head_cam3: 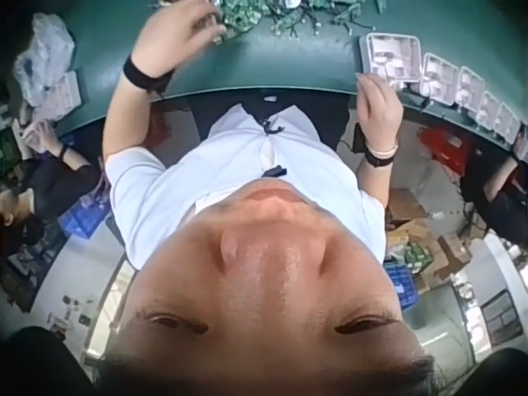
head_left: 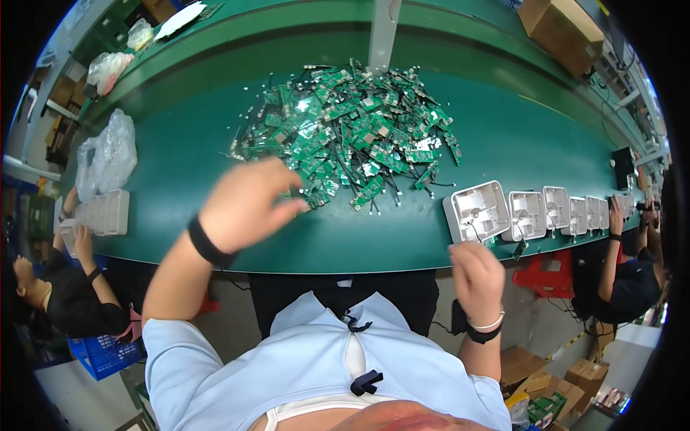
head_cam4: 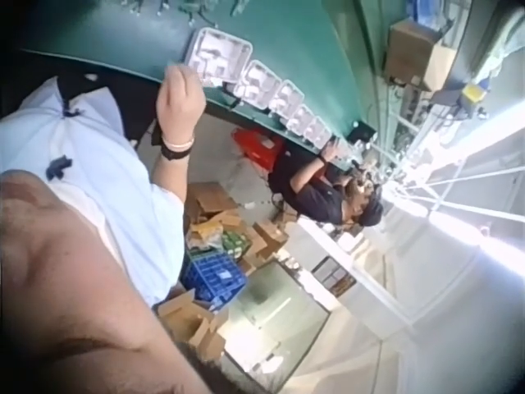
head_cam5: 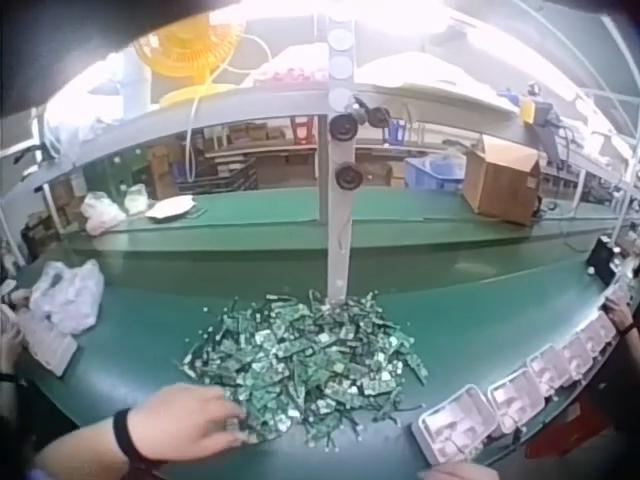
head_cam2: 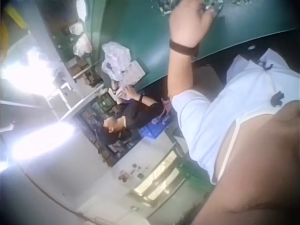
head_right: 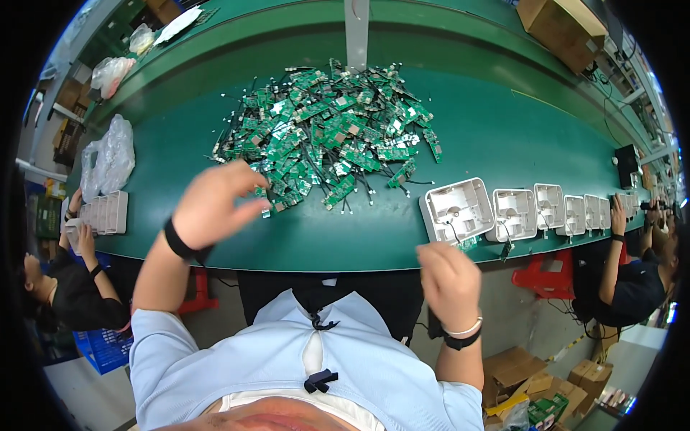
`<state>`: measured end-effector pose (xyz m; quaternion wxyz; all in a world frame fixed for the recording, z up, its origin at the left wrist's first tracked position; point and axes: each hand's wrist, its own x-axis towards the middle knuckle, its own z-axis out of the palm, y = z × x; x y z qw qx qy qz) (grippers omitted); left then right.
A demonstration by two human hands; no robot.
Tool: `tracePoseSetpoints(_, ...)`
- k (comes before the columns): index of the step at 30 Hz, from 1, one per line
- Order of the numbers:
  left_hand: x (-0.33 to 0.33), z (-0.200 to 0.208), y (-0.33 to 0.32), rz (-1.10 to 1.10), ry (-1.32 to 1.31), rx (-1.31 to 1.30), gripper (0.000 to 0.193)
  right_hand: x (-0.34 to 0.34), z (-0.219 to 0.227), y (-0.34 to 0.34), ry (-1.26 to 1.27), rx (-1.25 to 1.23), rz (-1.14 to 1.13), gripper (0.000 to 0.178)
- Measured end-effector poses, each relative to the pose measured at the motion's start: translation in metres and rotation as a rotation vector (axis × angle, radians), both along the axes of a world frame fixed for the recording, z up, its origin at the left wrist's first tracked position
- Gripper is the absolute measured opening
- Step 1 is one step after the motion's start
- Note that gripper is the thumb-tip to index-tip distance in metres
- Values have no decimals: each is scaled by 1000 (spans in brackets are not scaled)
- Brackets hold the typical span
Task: Assemble electronic devices by inserting circuit boards into plastic housings.
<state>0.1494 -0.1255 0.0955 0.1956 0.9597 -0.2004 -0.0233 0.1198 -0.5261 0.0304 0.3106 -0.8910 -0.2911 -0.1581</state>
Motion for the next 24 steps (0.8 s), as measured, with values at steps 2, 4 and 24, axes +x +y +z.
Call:
tracePoseSetpoints(2,26,28,23,168,-24,29,26,-2,-4,23,54,64,75,20)
tracePoseSetpoints(4,67,51,46,246,-98,133,27,-2,-15,50,126,82,228,19)
tracePoseSetpoints(24,317,-60,34,-69,-92,905,17,1,-83,94,-167,-3,246,33)
